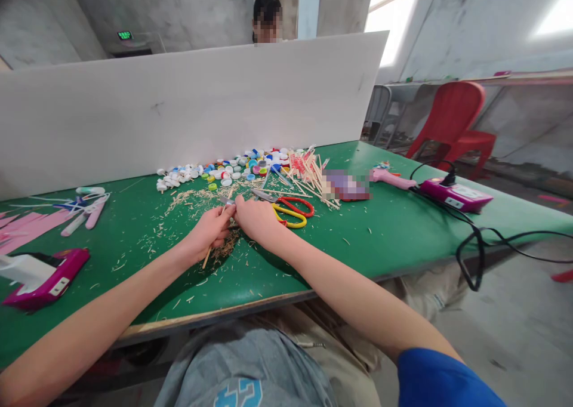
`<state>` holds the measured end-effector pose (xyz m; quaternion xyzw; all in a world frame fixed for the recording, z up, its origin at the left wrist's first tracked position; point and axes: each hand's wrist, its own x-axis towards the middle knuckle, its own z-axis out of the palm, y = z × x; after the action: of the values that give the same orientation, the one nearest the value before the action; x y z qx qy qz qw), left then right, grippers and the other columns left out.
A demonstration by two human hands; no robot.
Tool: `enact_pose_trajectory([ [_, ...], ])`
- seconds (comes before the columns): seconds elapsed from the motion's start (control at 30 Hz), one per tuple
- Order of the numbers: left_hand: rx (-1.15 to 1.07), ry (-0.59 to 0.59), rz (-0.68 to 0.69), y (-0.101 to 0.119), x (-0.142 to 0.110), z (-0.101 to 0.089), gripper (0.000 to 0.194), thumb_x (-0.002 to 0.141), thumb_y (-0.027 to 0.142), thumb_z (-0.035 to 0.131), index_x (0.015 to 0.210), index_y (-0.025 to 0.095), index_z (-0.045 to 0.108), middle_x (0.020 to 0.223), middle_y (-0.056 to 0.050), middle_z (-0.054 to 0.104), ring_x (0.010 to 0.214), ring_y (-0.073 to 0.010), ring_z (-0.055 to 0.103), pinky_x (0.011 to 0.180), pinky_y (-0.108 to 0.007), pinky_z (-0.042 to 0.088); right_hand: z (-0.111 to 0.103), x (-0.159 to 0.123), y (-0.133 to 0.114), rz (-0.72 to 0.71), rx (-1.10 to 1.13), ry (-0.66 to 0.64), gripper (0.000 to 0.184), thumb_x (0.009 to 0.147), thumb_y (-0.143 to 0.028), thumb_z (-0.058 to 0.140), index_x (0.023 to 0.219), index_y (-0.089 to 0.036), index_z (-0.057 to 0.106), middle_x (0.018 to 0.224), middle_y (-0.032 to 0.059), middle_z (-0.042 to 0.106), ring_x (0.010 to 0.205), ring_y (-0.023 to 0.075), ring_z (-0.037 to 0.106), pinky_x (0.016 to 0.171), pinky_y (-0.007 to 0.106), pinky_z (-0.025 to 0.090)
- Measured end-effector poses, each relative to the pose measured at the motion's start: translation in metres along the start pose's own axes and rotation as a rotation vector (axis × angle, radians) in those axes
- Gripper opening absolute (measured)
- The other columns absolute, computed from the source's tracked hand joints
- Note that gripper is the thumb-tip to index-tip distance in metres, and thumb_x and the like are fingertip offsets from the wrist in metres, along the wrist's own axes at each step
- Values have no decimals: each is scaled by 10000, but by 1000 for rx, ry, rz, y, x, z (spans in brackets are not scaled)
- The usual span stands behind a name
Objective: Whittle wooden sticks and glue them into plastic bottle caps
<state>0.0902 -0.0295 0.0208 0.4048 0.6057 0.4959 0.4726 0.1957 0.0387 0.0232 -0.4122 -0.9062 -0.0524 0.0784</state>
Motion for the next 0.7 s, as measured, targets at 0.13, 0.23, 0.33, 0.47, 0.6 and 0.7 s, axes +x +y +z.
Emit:
enact_pose_trajectory([
  [0.13,21,15,36,-7,2,0,370,880,514,521,741,224,338,508,121,223,327,-17,198,310,-146,138,-5,-2,2,49,-8,-1,412,1018,-333,179,1171,-127,502,972,177,670,887,256,684,694,327,473],
  [0.23,29,13,84,-10,4,0,388,857,524,553,742,226,332,527,116,224,340,-19,210,316,-152,152,-10,-3,16,40,4,8,442,1025,-337,169,1219,-133,509,1049,189,645,923,232,665,704,302,446],
  [0.33,-16,1,121,-9,5,0,435,834,574,557,736,228,312,544,109,212,363,-20,203,332,-147,139,-12,-2,27,74,45,40,477,1028,-366,165,1218,-104,515,985,179,653,856,204,651,682,287,409],
  [0.47,-102,-48,58,-9,9,-3,472,796,629,566,744,225,328,574,104,199,396,-14,163,363,-132,94,-13,2,30,114,117,118,505,1024,-441,146,1142,-116,515,951,142,663,774,190,625,606,284,339],
  [0.6,-155,-77,49,-8,10,-3,470,771,653,579,806,227,383,606,101,194,420,-13,140,372,-132,69,-11,3,28,56,172,165,456,1021,-454,163,1138,-155,487,950,95,673,749,174,610,567,286,283],
  [0.7,-131,-95,69,-6,7,-2,486,761,661,587,808,229,371,604,103,211,422,-12,155,367,-130,83,-6,2,25,-9,184,158,403,1020,-422,198,1158,-164,476,962,83,681,760,172,615,558,283,272],
])
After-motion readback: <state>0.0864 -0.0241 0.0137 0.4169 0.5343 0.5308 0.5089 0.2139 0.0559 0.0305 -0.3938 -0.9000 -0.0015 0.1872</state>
